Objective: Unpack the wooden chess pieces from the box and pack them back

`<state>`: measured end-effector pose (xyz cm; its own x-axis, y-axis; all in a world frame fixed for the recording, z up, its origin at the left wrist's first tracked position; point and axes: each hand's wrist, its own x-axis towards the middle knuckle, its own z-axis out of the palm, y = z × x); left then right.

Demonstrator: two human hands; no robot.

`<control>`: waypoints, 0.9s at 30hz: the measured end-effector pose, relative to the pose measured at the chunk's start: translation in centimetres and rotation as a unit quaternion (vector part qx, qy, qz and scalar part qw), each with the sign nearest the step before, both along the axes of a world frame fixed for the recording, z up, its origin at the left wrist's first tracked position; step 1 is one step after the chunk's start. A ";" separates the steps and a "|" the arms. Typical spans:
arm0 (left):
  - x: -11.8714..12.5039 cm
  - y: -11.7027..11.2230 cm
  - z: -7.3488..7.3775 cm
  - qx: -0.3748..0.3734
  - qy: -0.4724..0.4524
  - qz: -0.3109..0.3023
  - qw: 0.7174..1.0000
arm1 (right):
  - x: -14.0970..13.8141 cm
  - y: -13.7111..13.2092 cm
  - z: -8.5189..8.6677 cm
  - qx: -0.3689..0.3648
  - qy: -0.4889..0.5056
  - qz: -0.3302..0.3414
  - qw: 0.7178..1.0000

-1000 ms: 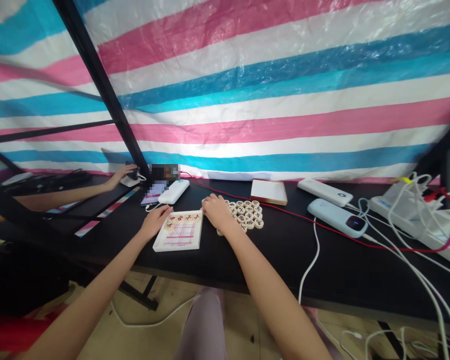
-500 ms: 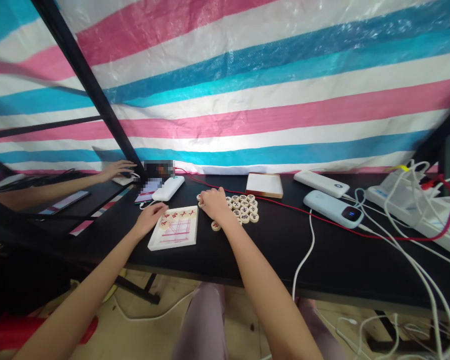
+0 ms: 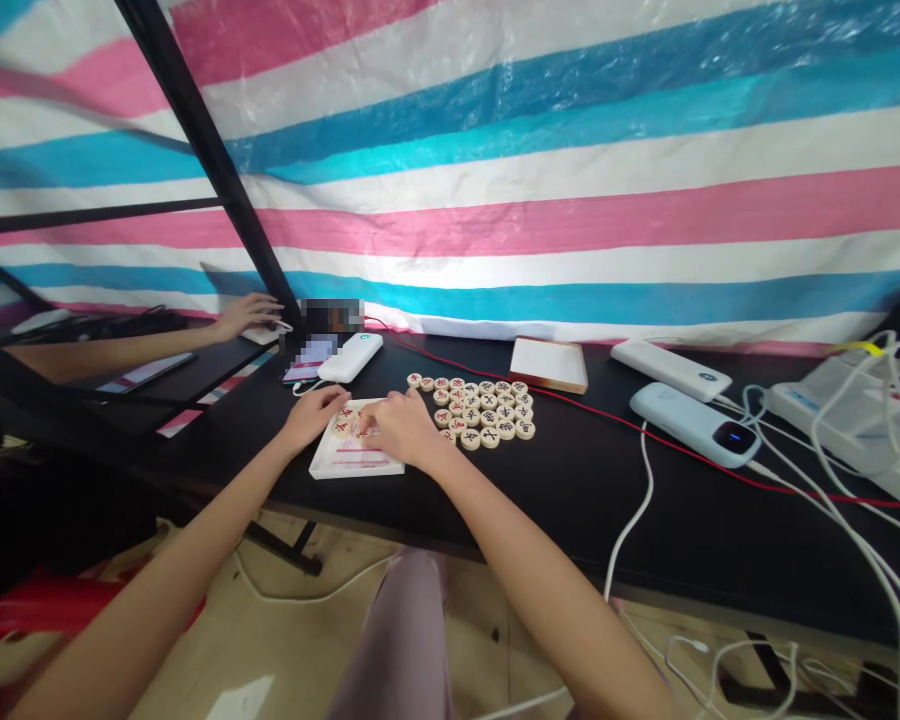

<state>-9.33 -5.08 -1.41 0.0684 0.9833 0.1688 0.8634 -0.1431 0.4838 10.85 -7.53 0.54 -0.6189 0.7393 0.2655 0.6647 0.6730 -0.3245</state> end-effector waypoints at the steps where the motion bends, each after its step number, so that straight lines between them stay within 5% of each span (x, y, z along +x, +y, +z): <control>1: 0.0 0.0 0.0 0.001 0.002 0.000 1.000 | -0.1 -0.1 -0.1 0.007 -0.005 0.000 1.000; 13: 0.1 -0.3 0.0 0.004 0.014 0.009 1.000 | 0.0 -0.7 0.0 0.097 -0.039 0.014 0.994; 21: -0.1 -0.1 0.0 -0.001 0.003 0.003 1.000 | 3.2 2.2 -0.3 0.113 -0.028 -0.175 0.978; 27: -0.1 -0.1 0.1 -0.003 0.000 0.003 1.000 | 4.7 3.1 -1.3 0.098 -0.081 -0.201 0.971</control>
